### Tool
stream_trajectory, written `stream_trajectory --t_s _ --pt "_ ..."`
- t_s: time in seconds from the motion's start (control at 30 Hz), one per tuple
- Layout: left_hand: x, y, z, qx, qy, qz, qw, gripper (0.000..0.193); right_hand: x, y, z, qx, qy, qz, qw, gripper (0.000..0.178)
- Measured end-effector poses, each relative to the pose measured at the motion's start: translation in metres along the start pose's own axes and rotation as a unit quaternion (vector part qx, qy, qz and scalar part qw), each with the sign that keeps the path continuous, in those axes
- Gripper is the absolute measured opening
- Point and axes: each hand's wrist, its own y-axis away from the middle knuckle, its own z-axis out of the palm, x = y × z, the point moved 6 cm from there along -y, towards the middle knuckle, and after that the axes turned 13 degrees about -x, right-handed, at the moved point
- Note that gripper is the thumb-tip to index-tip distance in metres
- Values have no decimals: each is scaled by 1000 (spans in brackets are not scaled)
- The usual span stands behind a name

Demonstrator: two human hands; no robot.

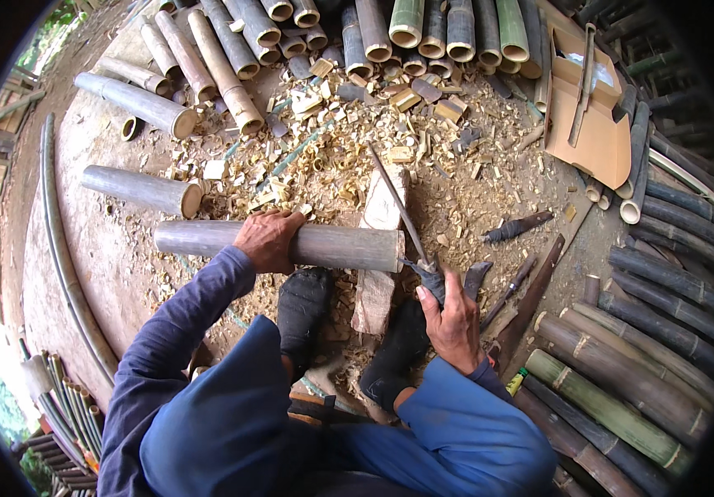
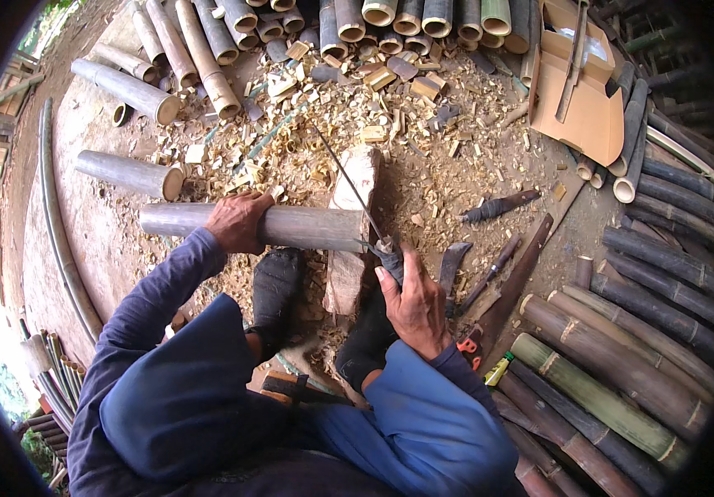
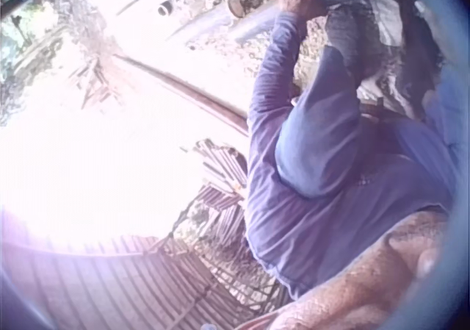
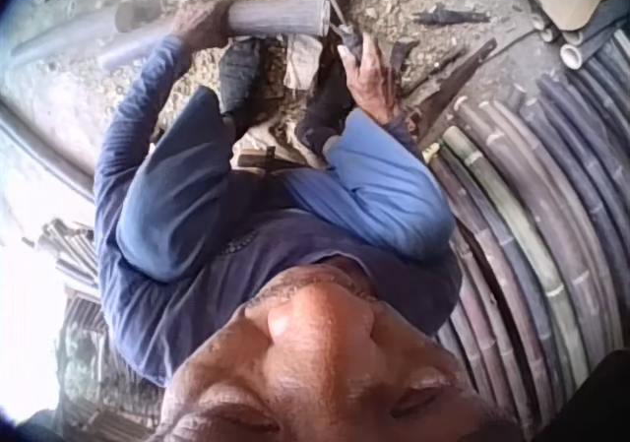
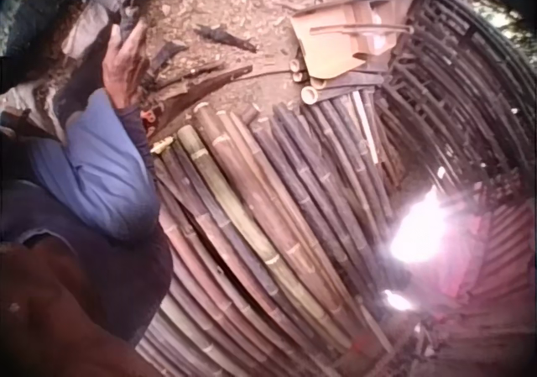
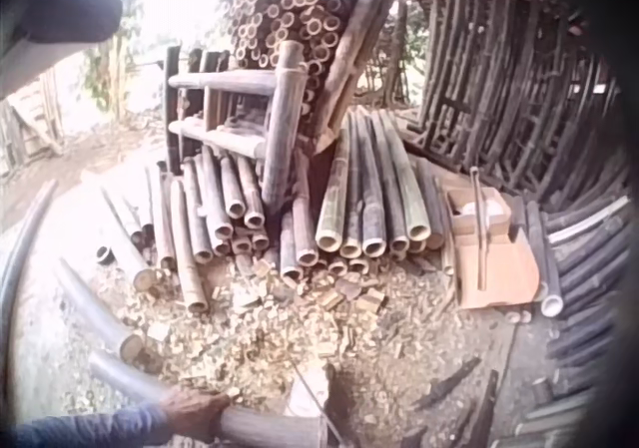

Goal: The person shaves the outer layer of bamboo stalks using a knife against a wooden block, handling the stalks one at a time and rotating them to reach all sides.

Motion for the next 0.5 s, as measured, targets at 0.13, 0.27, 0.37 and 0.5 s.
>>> stream_trajectory --t_s 0.13,0.27,0.37,0.5 --pt "-4 4 1 -7 9 -20 1000 64 -15 -4 -7 67 -4 -122 990 48" --pt "4 -4 -3 -2 6 5 1000 63 35 -17 30 -59 80 31 995 32" --pt "-2 2 4 34 0 15 999 61 14 -17 16 -83 24 34 996 35" --pt "-6 7 5 36 -3 -1 999 60 -33 -21 -14 17 -34 -105 994 39"
